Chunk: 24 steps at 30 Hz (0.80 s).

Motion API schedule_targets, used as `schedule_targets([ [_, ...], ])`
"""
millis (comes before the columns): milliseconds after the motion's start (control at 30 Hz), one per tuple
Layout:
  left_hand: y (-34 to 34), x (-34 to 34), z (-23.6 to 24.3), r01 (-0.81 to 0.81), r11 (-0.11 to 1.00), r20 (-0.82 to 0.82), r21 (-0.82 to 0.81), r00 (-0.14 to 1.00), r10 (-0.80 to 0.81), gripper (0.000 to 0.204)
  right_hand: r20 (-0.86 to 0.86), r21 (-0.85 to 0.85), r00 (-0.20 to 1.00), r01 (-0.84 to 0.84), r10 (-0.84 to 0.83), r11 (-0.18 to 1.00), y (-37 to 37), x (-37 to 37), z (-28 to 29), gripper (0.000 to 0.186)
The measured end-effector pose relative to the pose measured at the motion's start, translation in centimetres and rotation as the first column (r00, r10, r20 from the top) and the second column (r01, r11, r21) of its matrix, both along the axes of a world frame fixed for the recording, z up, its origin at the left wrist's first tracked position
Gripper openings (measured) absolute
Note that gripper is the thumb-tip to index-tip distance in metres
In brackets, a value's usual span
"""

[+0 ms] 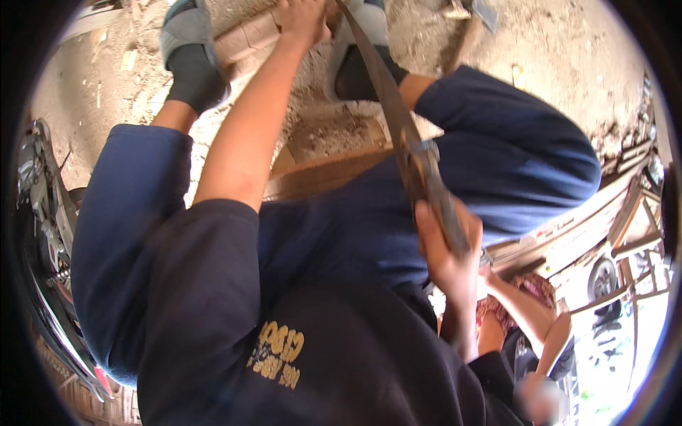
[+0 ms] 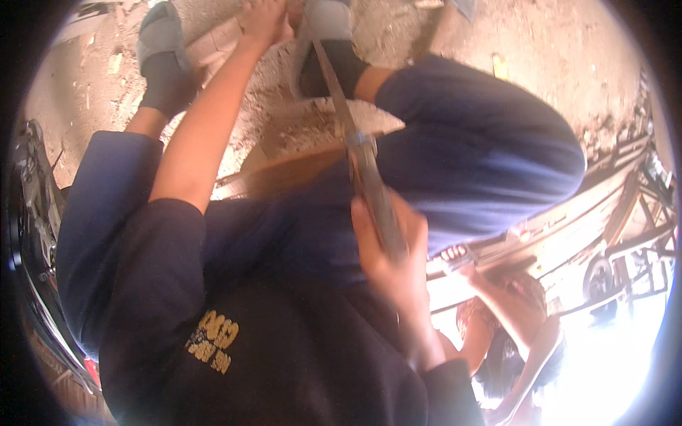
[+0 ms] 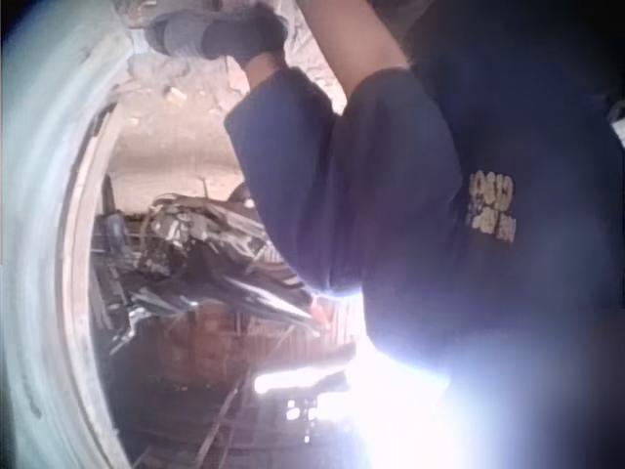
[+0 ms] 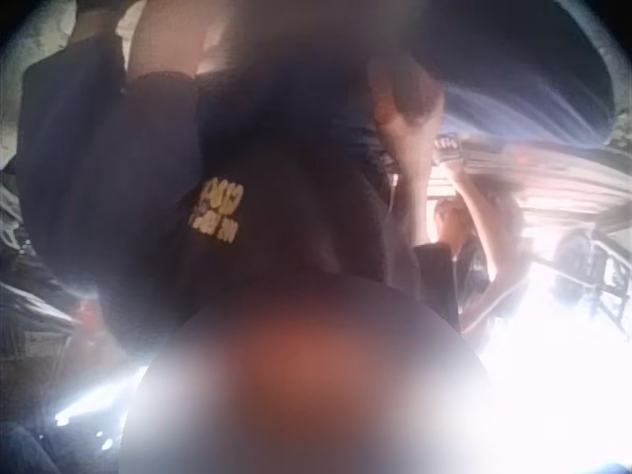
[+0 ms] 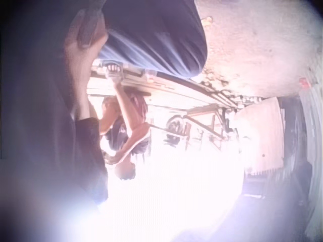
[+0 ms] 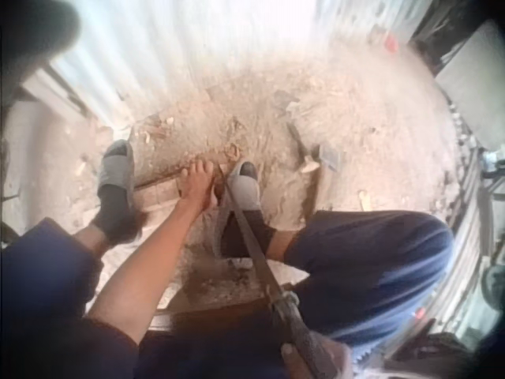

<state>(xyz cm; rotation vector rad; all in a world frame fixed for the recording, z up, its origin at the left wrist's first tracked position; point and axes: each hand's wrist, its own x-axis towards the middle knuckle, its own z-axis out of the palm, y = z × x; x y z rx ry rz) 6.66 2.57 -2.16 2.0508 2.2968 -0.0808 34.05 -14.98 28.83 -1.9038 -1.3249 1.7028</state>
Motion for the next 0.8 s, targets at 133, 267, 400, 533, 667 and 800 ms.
schedule_targets([
  [133, 0.0, -0.2, -1.1, 0.001, 1.0, 0.006, -0.011, 1.0, -0.001, 0.07, -0.046, 0.017, 0.999, -0.026, 0.027, 1.0, 2.0, -1.3, -2.3, 0.017],
  [267, 1.3, -1.0, 0.9, -0.017, 1.0, 0.036, -0.009, 0.999, 0.017, 0.065, 0.002, 0.154, 1.0, -0.031, 0.031, 0.988, -1.0, 0.3, 0.3, 0.01],
  [400, 0.5, -0.3, 0.7, 0.022, 0.999, 0.085, -0.026, 0.996, -0.02, 0.067, -0.02, -0.011, 0.999, -0.044, 0.044, 0.999, 2.6, -1.1, -1.9, 0.012],
  [533, 0.6, -0.3, 0.7, -0.004, 0.998, 0.034, -0.055, 0.999, 0.006, 0.072, -0.021, 0.009, 1.0, -0.013, 0.014, 1.0, -0.5, 1.0, 2.0, 0.011],
  [667, 0.2, -0.4, 1.0, -0.013, 0.998, 0.054, -0.067, 0.998, 0.017, 0.069, -0.028, 0.02, 0.999, -0.037, 0.038, 0.999, 1.4, -0.1, -0.5, 0.012],
  [800, 1.1, 1.5, 2.2, 0.034, 0.993, 0.153, -0.112, 0.988, -0.016, 0.067, -0.02, 0.089, 0.999, 0.028, -0.026, 0.996, 0.4, -0.4, -0.4, 0.014],
])
